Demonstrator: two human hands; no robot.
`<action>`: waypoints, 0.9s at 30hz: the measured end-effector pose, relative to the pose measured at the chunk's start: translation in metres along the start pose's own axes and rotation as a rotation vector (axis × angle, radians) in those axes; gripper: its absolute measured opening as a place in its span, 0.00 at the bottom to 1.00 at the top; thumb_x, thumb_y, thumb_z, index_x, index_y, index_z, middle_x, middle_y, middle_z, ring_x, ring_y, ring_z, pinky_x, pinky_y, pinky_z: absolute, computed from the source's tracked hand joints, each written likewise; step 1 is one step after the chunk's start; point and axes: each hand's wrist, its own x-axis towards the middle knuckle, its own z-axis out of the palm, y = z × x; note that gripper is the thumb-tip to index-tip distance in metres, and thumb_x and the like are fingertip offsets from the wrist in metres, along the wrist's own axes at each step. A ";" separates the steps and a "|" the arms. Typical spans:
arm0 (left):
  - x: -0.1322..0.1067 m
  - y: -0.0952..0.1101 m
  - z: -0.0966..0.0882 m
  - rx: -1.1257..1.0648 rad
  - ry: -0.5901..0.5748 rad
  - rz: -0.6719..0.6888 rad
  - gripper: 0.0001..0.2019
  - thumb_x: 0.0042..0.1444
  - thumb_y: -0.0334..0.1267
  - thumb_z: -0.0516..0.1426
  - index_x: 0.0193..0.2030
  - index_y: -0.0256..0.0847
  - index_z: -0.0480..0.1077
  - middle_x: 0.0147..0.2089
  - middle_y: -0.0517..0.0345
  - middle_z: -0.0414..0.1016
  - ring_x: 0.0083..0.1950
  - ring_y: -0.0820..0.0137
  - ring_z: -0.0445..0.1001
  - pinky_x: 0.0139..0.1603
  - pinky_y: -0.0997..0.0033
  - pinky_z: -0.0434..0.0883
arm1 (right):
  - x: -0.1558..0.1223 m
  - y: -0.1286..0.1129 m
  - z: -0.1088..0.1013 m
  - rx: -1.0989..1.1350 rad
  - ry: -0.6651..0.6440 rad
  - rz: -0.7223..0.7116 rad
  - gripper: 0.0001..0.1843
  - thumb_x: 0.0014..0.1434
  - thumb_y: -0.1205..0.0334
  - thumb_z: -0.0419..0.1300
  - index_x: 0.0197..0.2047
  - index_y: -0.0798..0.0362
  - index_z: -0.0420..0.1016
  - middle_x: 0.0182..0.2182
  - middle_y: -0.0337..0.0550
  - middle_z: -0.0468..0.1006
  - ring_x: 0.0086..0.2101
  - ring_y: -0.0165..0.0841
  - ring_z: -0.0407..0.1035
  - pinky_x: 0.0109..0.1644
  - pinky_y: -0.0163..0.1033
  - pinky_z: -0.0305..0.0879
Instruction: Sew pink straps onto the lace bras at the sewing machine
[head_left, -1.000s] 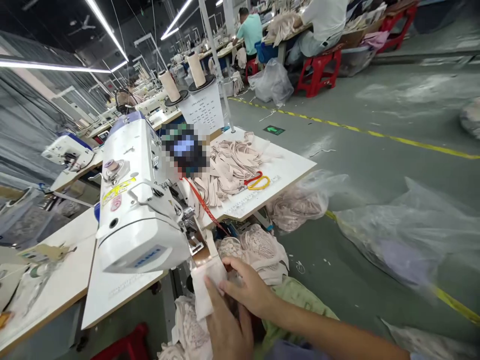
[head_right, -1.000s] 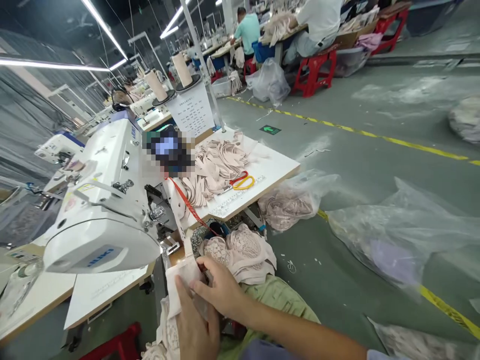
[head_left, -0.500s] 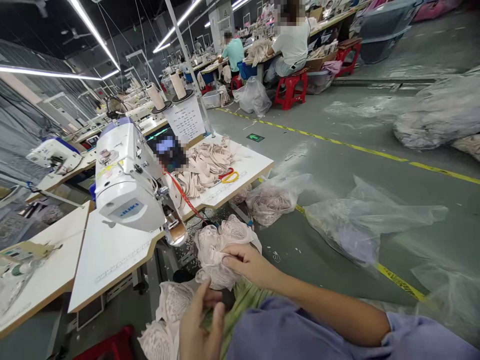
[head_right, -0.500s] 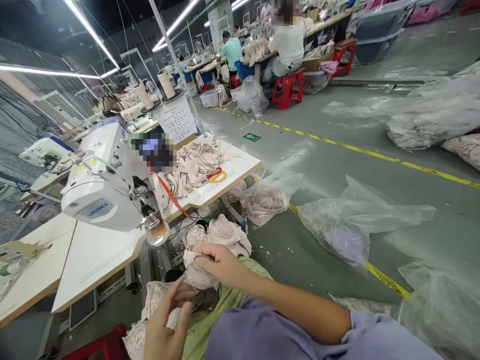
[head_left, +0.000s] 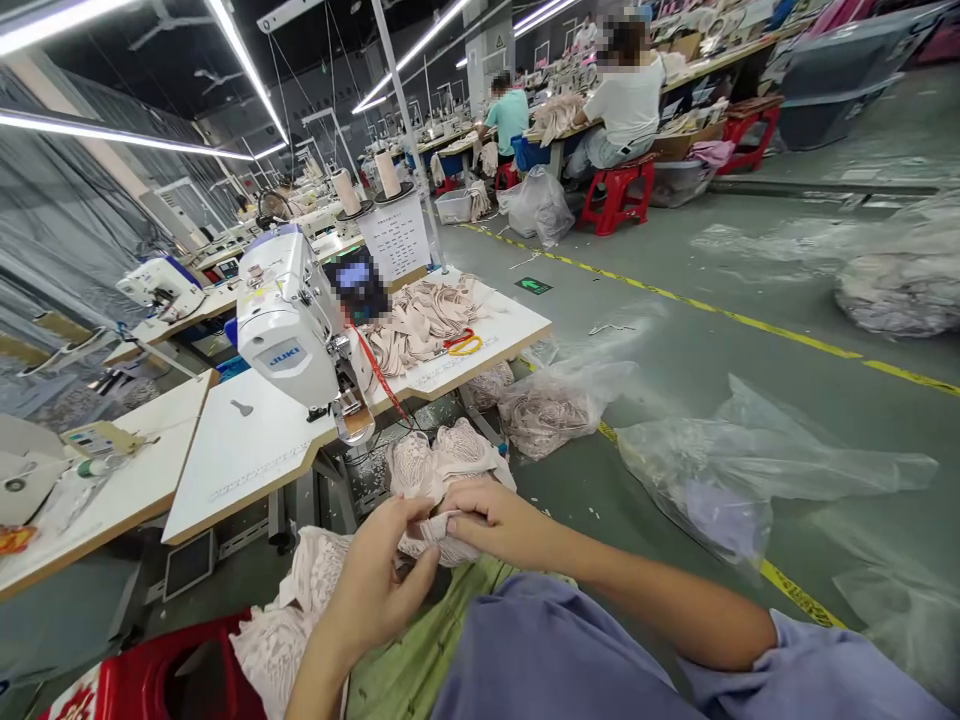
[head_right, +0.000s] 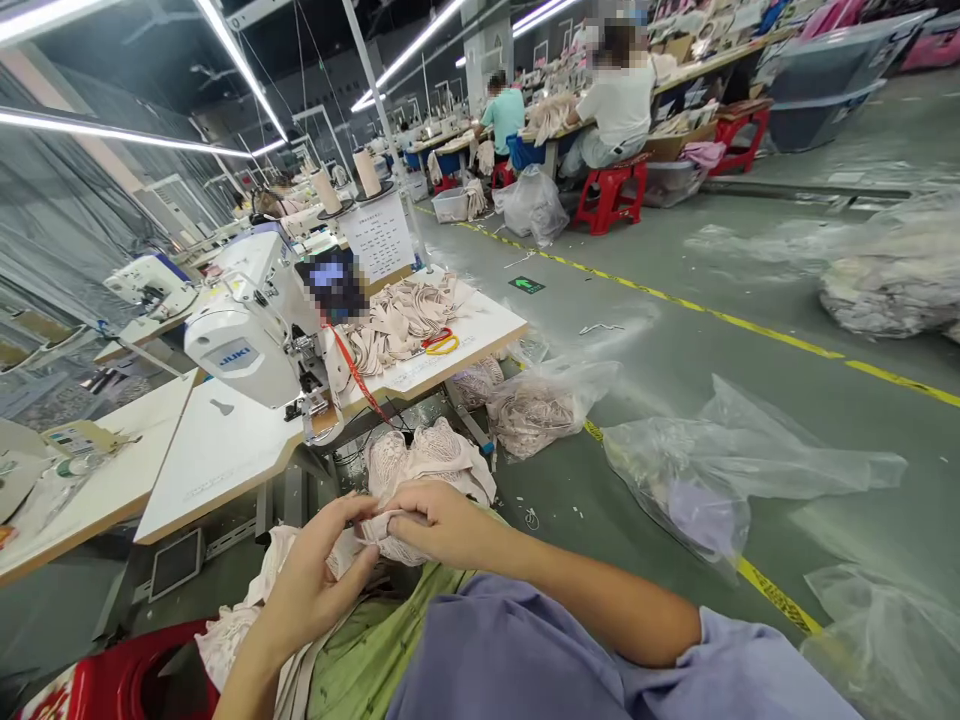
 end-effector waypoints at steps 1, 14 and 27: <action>-0.001 -0.001 0.000 0.063 0.040 0.050 0.10 0.63 0.33 0.56 0.50 0.42 0.66 0.43 0.55 0.76 0.45 0.69 0.75 0.47 0.69 0.73 | -0.001 0.001 0.000 -0.050 -0.003 -0.052 0.09 0.62 0.67 0.55 0.36 0.54 0.78 0.32 0.40 0.78 0.35 0.32 0.70 0.41 0.36 0.63; -0.044 -0.026 0.016 0.387 0.453 0.375 0.16 0.49 0.16 0.63 0.41 0.36 0.69 0.19 0.65 0.62 0.27 0.72 0.55 0.29 0.68 0.53 | 0.015 0.011 0.016 -0.517 0.189 -0.746 0.09 0.69 0.64 0.51 0.41 0.54 0.73 0.27 0.39 0.77 0.27 0.28 0.66 0.40 0.38 0.63; -0.031 -0.078 0.021 0.142 0.480 0.398 0.16 0.51 0.17 0.62 0.44 0.35 0.71 0.21 0.63 0.65 0.28 0.72 0.58 0.30 0.69 0.57 | 0.039 0.020 0.027 -0.559 0.200 -0.666 0.11 0.70 0.62 0.50 0.42 0.54 0.73 0.26 0.39 0.76 0.26 0.28 0.66 0.38 0.38 0.62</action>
